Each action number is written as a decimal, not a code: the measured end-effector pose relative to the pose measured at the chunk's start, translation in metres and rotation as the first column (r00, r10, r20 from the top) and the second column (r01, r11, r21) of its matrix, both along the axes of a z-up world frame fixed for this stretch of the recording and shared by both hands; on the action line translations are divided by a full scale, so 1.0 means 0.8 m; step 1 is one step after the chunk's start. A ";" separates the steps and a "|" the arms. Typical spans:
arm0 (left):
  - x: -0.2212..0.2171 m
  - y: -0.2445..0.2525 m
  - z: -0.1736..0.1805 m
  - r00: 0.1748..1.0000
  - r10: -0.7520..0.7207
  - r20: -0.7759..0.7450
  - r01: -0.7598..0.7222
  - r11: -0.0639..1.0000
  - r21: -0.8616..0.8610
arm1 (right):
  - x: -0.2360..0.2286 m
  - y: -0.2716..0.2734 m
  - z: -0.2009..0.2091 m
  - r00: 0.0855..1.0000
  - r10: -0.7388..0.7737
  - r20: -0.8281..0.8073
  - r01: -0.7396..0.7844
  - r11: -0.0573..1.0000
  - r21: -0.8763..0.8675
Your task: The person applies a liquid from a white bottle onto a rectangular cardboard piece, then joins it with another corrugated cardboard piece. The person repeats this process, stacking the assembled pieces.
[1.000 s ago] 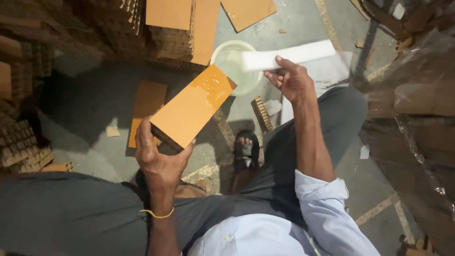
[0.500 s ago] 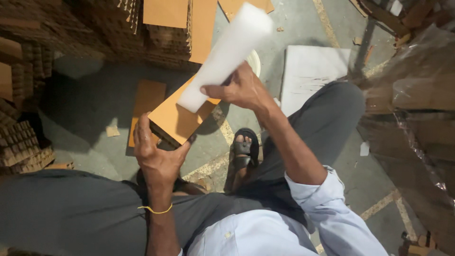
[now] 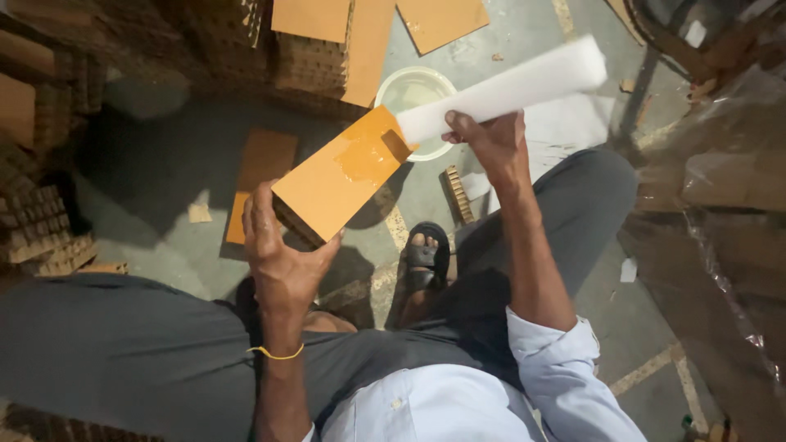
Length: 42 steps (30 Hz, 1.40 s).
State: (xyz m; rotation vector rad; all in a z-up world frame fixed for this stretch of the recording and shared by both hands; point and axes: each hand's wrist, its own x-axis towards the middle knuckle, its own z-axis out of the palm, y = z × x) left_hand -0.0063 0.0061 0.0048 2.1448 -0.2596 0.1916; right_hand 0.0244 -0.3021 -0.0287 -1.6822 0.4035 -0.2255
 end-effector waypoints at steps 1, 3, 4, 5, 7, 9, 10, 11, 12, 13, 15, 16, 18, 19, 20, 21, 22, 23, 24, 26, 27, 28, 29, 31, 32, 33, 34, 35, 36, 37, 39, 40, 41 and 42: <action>-0.001 0.001 -0.001 1.000 0.003 0.023 -0.003 1.000 0.014 | -0.001 0.004 0.001 1.000 0.021 -0.017 -0.021 1.000 0.011; 0.003 -0.002 -0.004 0.997 -0.009 0.077 0.007 1.000 0.031 | 0.005 0.007 0.003 0.998 0.046 -0.042 -0.045 0.999 0.022; 0.004 -0.003 -0.005 0.997 -0.018 0.076 0.016 0.999 0.031 | 0.011 0.011 0.003 0.996 0.049 -0.075 -0.050 0.999 -0.015; 0.003 -0.003 -0.006 0.997 -0.027 0.075 0.025 0.999 0.031 | 0.019 0.014 0.003 0.993 0.050 -0.109 -0.056 0.997 -0.052; 0.002 0.000 -0.006 0.998 -0.036 0.058 0.033 0.998 0.046 | 0.037 0.030 0.001 0.989 0.101 -0.112 -0.105 0.994 -0.031; 0.001 0.000 -0.006 0.998 -0.052 0.027 0.050 0.997 0.060 | 0.050 0.048 0.002 0.983 0.177 -0.043 -0.174 0.982 0.068; 0.002 -0.002 -0.006 0.999 -0.040 0.036 0.038 0.998 0.057 | 0.054 0.057 0.005 0.974 0.220 -0.048 -0.220 0.976 0.008; 0.002 -0.004 -0.004 0.999 -0.029 0.044 0.026 0.998 0.054 | 0.054 0.068 0.007 0.964 0.261 -0.056 -0.264 0.963 -0.052; 0.001 -0.004 -0.003 0.999 -0.014 0.049 0.012 0.999 0.053 | 0.050 0.077 0.009 0.950 0.304 -0.069 -0.310 0.944 -0.109; 0.002 -0.007 -0.003 1.000 -0.008 0.027 0.007 0.999 0.039 | 0.043 0.079 0.011 0.937 0.340 -0.082 -0.349 0.921 -0.174; 0.001 -0.003 -0.003 1.000 0.010 -0.027 -0.009 1.000 0.025 | 0.025 0.082 0.009 0.902 0.416 -0.120 -0.432 0.856 -0.284; 0.000 -0.002 -0.003 0.999 0.003 -0.034 -0.002 1.000 0.027 | 0.018 0.075 0.007 0.909 0.406 -0.089 -0.415 0.876 -0.246; 0.000 0.001 -0.005 0.999 -0.004 -0.045 0.005 1.000 0.028 | 0.005 0.045 0.007 0.921 0.388 -0.027 -0.386 0.906 -0.171; 0.002 0.002 -0.006 1.000 0.007 -0.028 -0.006 1.000 0.029 | 0.009 0.029 0.006 0.941 0.339 -0.016 -0.328 0.896 -0.299; 0.002 0.003 -0.007 1.000 0.006 -0.016 -0.005 0.999 0.033 | 0.011 0.016 0.002 0.960 0.279 -0.001 -0.254 0.872 -0.418; 0.000 0.001 -0.008 1.000 0.005 -0.005 -0.005 0.999 0.036 | 0.016 0.008 -0.003 0.972 0.235 -0.028 -0.226 0.889 -0.397; 0.001 0.000 -0.008 1.000 0.000 -0.005 0.000 0.999 0.036 | 0.021 0.002 -0.007 0.983 0.174 -0.050 -0.180 0.909 -0.377; 0.000 -0.002 -0.008 1.000 -0.005 -0.006 0.005 0.999 0.036 | 0.024 -0.002 -0.009 0.991 0.114 -0.074 -0.133 0.925 -0.357; -0.001 -0.003 -0.007 1.000 -0.007 -0.003 0.007 0.999 0.036 | 0.029 0.002 -0.009 0.987 0.140 -0.076 -0.159 0.913 -0.377; -0.001 -0.003 -0.007 1.000 -0.019 0.023 0.019 0.999 0.034 | 0.042 0.020 -0.007 0.977 0.197 -0.083 -0.213 0.881 -0.422; -0.003 -0.002 -0.006 0.999 -0.022 0.036 0.021 0.999 0.031 | 0.046 0.038 -0.005 0.968 0.249 0.004 -0.235 0.918 -0.318; -0.001 -0.004 -0.006 0.999 -0.011 0.037 0.009 0.999 0.042 | 0.051 0.056 0.000 0.950 0.294 0.104 -0.266 0.939 -0.218; 0.000 -0.005 -0.005 0.999 0.001 0.038 -0.003 0.999 0.054 | 0.050 0.070 0.006 0.948 0.314 0.060 -0.293 0.928 -0.230; 0.000 -0.004 -0.003 1.000 -0.010 0.025 0.010 0.999 0.033 | 0.033 0.087 0.014 0.928 0.373 0.021 -0.346 0.880 -0.325; -0.001 -0.002 -0.002 0.999 -0.028 0.018 0.028 1.000 -0.003 | 0.023 0.089 0.017 0.908 0.419 0.026 -0.372 0.832 -0.412; -0.001 -0.001 -0.002 0.999 -0.046 0.012 0.046 0.998 -0.038 | 0.019 0.088 0.016 0.885 0.464 0.026 -0.392 0.775 -0.495; 0.000 0.000 -0.003 1.000 -0.021 0.009 0.021 1.000 0.002 | 0.018 0.081 0.015 0.893 0.450 0.006 -0.401 0.802 -0.443; 0.002 -0.002 -0.005 1.000 0.003 0.007 -0.004 0.999 0.042 | 0.014 0.065 0.015 0.899 0.438 -0.015 -0.409 0.826 -0.388; 0.001 -0.002 -0.007 0.999 0.034 -0.004 -0.034 0.996 0.084 | 0.009 0.049 0.012 0.900 0.433 -0.044 -0.422 0.845 -0.327; -0.001 0.002 -0.008 1.000 0.023 -0.004 -0.022 0.997 0.071 | 0.008 0.035 0.006 0.916 0.398 -0.041 -0.370 0.804 -0.465; 0.002 0.000 -0.010 1.000 -0.002 0.012 0.002 0.999 0.034 | 0.022 0.008 -0.005 0.943 0.332 0.000 -0.231 0.657 -0.718; 0.003 0.000 -0.008 0.999 -0.005 0.035 0.003 0.999 0.035 | 0.027 0.002 -0.010 0.960 0.281 -0.011 -0.225 0.742 -0.631; 0.004 -0.002 -0.008 0.998 -0.007 0.058 0.005 0.999 0.037 | 0.032 -0.003 -0.014 0.972 0.232 -0.029 -0.211 0.818 -0.536; 0.003 -0.003 -0.007 0.997 -0.012 0.076 0.009 0.999 0.040 | 0.033 0.000 -0.017 0.982 0.183 -0.055 -0.189 0.882 -0.431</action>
